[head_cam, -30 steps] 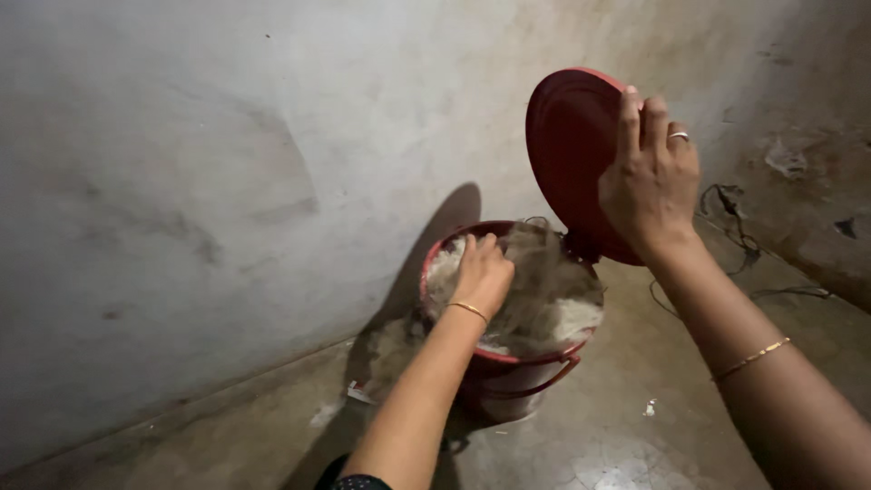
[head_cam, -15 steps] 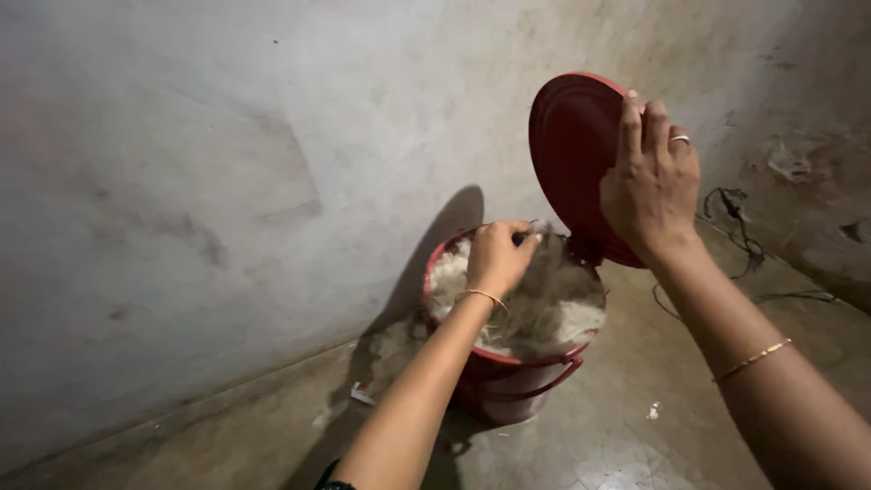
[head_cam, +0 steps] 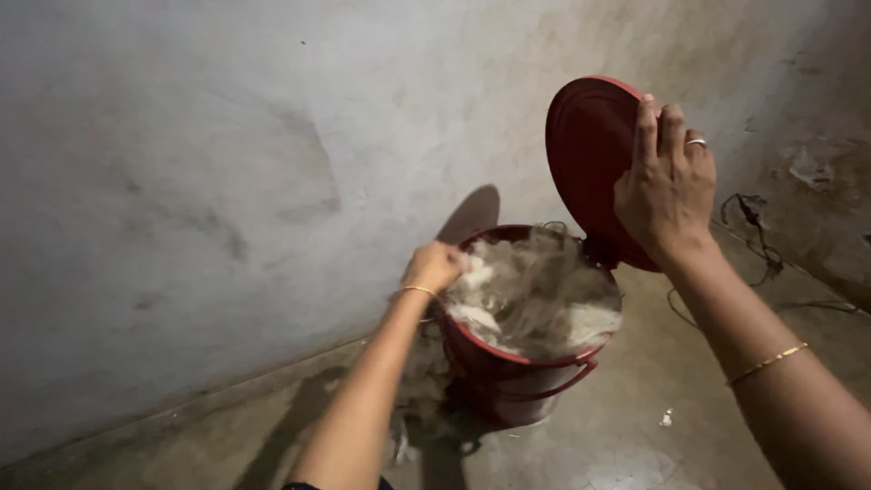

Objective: The person repeatedly reaches into a red bucket and pulls out clumps of white fibrous material, likely cotton, using their left hand while holding the bucket lid open with their right hand. The person continues to remove and drop the material beside the bucket throughout the clip.

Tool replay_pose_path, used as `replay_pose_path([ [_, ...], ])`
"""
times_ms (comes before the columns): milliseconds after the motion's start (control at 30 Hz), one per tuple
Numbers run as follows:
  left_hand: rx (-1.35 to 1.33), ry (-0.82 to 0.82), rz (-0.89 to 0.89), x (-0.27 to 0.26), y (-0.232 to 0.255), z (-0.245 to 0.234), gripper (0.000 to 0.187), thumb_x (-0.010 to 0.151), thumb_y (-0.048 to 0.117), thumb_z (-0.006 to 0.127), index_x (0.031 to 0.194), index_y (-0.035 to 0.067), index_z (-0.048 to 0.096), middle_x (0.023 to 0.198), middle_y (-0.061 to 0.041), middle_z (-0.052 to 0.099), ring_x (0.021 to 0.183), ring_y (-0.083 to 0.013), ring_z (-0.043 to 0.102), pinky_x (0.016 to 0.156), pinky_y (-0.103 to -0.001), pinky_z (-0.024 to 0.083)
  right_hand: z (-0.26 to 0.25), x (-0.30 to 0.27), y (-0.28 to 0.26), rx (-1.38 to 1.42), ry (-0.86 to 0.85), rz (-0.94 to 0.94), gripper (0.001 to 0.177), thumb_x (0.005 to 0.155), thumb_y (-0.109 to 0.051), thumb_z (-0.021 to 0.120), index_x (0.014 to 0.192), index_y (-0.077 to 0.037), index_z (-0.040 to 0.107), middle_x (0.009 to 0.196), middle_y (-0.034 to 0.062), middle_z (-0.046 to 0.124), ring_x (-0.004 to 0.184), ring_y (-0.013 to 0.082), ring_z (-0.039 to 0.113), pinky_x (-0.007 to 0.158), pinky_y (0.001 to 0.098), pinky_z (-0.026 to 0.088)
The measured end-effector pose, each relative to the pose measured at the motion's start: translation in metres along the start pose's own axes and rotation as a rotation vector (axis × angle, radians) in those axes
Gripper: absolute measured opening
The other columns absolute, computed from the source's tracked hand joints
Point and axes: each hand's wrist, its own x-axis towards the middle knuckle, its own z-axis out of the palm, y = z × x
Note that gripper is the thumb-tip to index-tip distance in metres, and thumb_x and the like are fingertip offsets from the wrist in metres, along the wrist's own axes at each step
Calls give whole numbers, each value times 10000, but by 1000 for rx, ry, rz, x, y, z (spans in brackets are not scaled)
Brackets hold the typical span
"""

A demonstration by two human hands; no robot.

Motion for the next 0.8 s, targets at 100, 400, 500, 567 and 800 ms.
replay_pose_path([
  [100, 129, -61, -101, -2, -25, -16, 246, 745, 323, 849, 977, 243, 827, 1048, -82, 784, 980, -282, 746, 929, -388, 560, -1, 0, -1, -56, -29, -6, 847, 836, -127, 642, 1626, 16, 372, 1434, 243, 509, 1093, 402, 598, 871, 473, 524],
  [400, 493, 55, -165, -16, -35, -43, 220, 865, 262, 744, 1047, 158, 811, 1119, -148, 748, 1078, -351, 711, 994, -507, 506, -4, 1, -4, -56, -22, -12, 795, 852, -124, 647, 1582, 29, 373, 1442, 243, 512, 1088, 419, 605, 882, 479, 525],
  [500, 574, -52, -184, -19, -40, -44, 257, 873, 323, 729, 1055, 154, 794, 1141, -131, 753, 1099, -336, 714, 1049, -493, 475, -4, 0, -4, -24, -53, -3, 787, 866, -106, 644, 1594, 21, 372, 1390, 244, 511, 1082, 417, 605, 868, 480, 522],
  [567, 571, -31, -203, -18, -44, -45, 246, 884, 287, 714, 1068, 143, 791, 1159, -131, 746, 1101, -338, 711, 1054, -525, 452, -4, 0, -3, -50, -38, -13, 841, 833, -124, 660, 1611, 22, 375, 1398, 241, 515, 1072, 414, 607, 865, 475, 523],
  [800, 691, -49, -295, -10, -63, -44, 237, 889, 164, 683, 1093, 171, 803, 1184, -105, 760, 1120, -321, 717, 1013, -514, 464, -3, -1, -3, -63, -37, -16, 812, 844, -119, 668, 1585, 29, 372, 1376, 229, 510, 1084, 395, 606, 882, 452, 520],
])
